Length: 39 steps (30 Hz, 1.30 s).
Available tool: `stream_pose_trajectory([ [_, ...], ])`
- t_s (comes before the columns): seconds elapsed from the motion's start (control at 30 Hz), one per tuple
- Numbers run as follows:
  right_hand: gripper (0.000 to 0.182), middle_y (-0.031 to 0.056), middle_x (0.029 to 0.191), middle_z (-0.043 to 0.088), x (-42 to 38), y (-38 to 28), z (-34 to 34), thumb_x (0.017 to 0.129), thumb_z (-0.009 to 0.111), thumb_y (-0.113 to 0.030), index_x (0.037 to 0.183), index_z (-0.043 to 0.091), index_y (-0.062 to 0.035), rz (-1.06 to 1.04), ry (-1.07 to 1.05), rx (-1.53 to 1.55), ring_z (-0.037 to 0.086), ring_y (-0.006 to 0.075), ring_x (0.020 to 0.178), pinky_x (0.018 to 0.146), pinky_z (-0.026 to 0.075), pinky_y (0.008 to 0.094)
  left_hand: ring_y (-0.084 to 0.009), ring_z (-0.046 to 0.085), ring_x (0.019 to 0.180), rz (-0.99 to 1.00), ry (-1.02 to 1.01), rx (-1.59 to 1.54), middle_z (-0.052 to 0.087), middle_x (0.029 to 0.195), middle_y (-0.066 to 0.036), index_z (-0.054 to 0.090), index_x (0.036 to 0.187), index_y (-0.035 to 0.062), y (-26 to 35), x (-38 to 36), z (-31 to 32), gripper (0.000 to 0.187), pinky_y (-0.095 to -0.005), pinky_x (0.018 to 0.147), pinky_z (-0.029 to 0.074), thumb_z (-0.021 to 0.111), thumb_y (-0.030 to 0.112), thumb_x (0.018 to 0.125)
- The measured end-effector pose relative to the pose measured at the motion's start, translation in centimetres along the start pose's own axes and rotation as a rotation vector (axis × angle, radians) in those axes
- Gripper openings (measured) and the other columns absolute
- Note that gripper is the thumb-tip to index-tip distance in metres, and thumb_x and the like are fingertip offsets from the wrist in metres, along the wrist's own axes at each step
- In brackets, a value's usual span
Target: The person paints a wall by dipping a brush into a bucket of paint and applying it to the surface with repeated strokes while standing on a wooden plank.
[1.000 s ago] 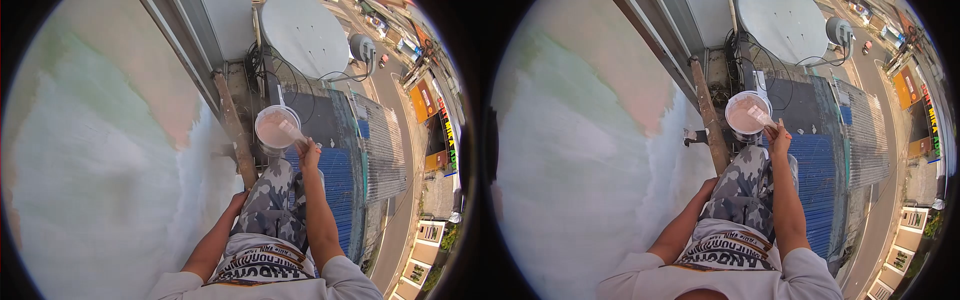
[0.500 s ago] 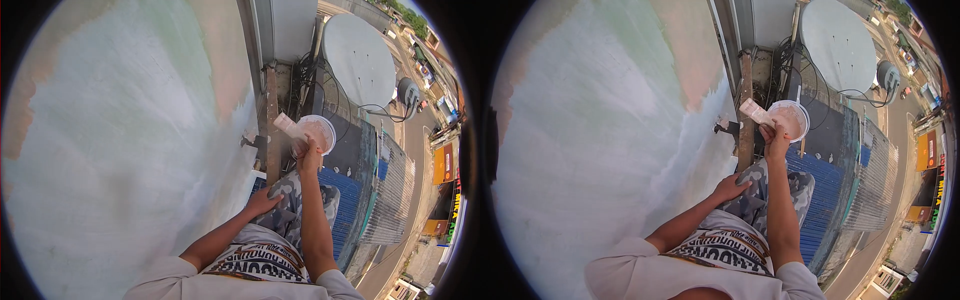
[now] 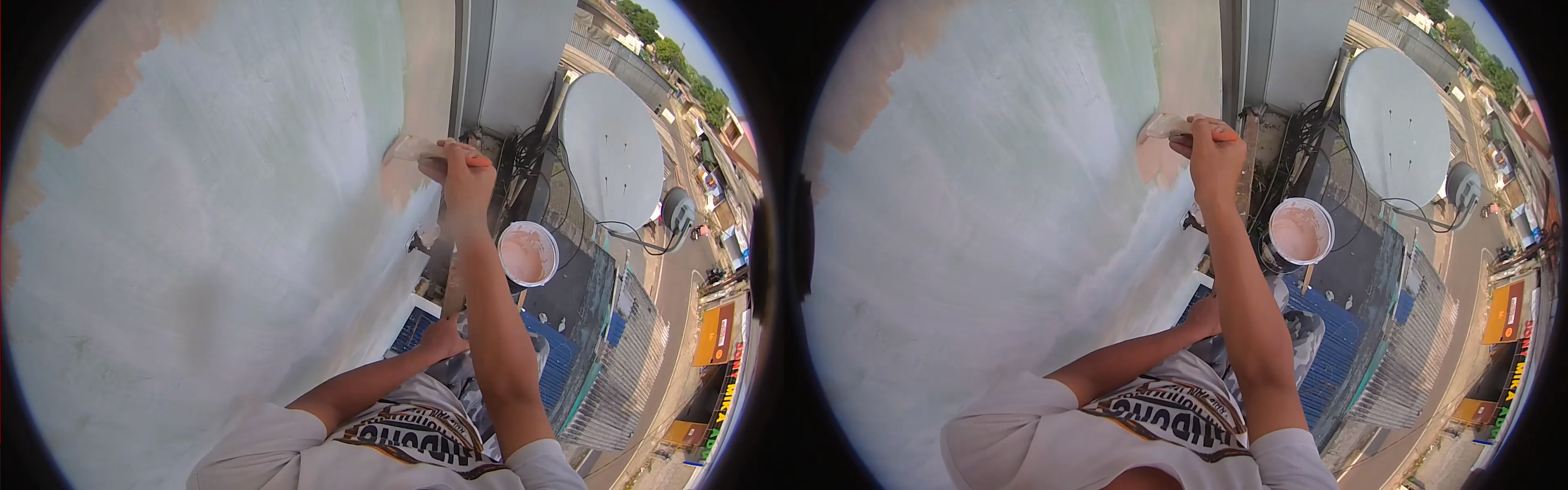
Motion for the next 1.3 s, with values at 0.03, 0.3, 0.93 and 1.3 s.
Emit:
stream_pose_trajectory([
  [0.03,0.024,0.0191,0.093,0.066,0.9,-3.6,1.8,0.091,0.061,-0.01,0.095,0.063,0.0133,-0.061,-0.02,0.058,0.071,0.0249,0.075,0.069,0.064,0.0322,-0.0425,0.063,0.11,-0.039,-0.034,0.004,0.061,0.122,-0.03,0.041,0.14,-0.0024,0.3,-0.1,-0.5,0.101,-0.0484,0.093,0.051,0.067,0.069,0.074],
  [0.3,0.027,0.0193,0.093,0.066,0.8,-4.7,-1.4,0.093,0.059,-0.013,0.102,0.062,0.0119,-0.042,0.031,0.061,0.072,0.0269,0.075,0.07,0.064,0.0341,-0.0399,0.065,0.106,0.0,0.045,0.01,0.064,0.116,-0.028,0.045,0.135,-0.0053,1.1,-1.2,-1.8,0.103,-0.0448,0.09,0.052,0.069,0.071,0.071],
  [0.93,0.027,0.0243,0.092,0.065,9.4,-18.9,11.3,0.09,0.054,-0.011,0.098,0.058,0.0153,-0.3,-0.241,0.37,0.072,0.0326,0.078,0.075,0.064,0.0363,-0.0415,0.064,0.109,0.002,0.034,-0.042,0.065,0.117,-0.029,0.051,0.134,-0.0027,1.8,-0.9,-2.4,0.1,-0.046,0.093,0.051,0.071,0.07,0.068],
  [1.3,0.025,0.0211,0.099,0.067,2.4,6.7,-7.7,0.094,0.056,-0.015,0.101,0.062,0.0083,0.313,0.044,-0.043,0.072,0.0286,0.083,0.075,0.063,0.0367,-0.0415,0.062,0.113,0.007,0.007,-0.064,0.063,0.121,-0.029,0.049,0.136,-0.0025,2.0,-1.1,-2.6,0.098,-0.0463,0.096,0.049,0.071,0.068,0.07],
])
Point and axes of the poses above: each hand's wrist, its own x-axis towards the middle knuckle, its own z-axis out of the palm, y = z × x, the point moved 8 cm from there along x, towards the middle knuckle
